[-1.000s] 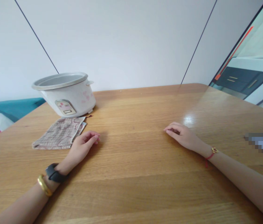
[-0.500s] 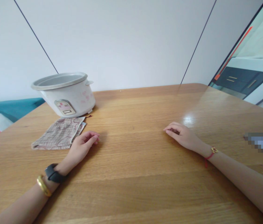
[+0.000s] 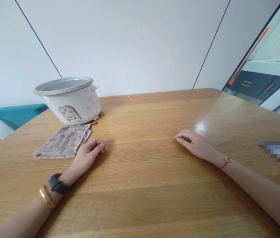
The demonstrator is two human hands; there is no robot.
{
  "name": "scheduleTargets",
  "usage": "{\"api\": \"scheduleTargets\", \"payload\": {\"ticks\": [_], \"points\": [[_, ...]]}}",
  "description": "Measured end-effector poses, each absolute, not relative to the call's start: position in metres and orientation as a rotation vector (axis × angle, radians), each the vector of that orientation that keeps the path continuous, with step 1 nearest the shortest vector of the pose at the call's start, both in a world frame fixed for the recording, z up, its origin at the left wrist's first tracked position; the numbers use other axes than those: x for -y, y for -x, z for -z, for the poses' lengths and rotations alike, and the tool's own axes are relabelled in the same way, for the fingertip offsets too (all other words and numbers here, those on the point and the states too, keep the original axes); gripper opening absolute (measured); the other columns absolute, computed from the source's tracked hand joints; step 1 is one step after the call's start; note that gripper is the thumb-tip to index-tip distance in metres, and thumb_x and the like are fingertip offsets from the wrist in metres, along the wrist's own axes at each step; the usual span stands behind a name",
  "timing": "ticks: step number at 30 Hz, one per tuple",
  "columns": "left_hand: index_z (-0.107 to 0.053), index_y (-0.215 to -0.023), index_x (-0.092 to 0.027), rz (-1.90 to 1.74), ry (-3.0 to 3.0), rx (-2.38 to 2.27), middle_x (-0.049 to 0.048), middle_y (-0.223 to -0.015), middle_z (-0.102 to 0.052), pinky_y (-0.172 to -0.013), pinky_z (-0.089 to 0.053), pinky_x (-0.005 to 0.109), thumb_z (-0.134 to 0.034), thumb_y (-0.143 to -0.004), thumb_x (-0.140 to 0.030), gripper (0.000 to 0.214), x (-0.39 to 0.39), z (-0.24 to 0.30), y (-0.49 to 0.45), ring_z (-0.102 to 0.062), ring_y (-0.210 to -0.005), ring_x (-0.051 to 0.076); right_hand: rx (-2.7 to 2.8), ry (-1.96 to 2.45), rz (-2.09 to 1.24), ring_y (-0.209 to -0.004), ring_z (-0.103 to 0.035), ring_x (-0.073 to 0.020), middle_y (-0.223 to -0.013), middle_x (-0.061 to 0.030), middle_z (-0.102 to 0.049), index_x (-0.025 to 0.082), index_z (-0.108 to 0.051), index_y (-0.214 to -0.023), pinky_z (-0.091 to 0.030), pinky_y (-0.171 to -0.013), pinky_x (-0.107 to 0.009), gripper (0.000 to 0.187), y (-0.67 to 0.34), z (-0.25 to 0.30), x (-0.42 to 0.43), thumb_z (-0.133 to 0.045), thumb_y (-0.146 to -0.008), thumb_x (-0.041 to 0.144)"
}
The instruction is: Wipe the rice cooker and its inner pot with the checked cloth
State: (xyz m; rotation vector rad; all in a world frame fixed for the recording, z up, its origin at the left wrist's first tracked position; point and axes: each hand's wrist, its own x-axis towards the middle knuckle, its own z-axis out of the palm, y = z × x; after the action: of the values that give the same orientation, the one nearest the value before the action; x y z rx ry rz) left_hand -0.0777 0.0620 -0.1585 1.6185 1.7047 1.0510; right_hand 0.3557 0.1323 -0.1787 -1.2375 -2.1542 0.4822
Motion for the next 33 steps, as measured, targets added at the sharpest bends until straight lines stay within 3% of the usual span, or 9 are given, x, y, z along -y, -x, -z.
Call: {"api": "scheduleTargets", "payload": {"ticks": [33], "points": [[-0.066,-0.083,-0.020,-1.053,-1.620,-1.718,0.0020,-0.068,-0.067,-0.060,-0.047,0.028,-0.062,-0.079,-0.053,0.034,-0.0612,0.1578,0.0767,-0.062,-0.065,0.019,2.159,1.213,-0.511,-0.095,-0.063,-0.0247,-0.094,-0.0076,-0.070,0.024,-0.070,-0.091,-0.049,-0.087,-0.042,0.039,-0.3568,0.1770,-0.1325,-0.039,-0.098,0.046]]}}
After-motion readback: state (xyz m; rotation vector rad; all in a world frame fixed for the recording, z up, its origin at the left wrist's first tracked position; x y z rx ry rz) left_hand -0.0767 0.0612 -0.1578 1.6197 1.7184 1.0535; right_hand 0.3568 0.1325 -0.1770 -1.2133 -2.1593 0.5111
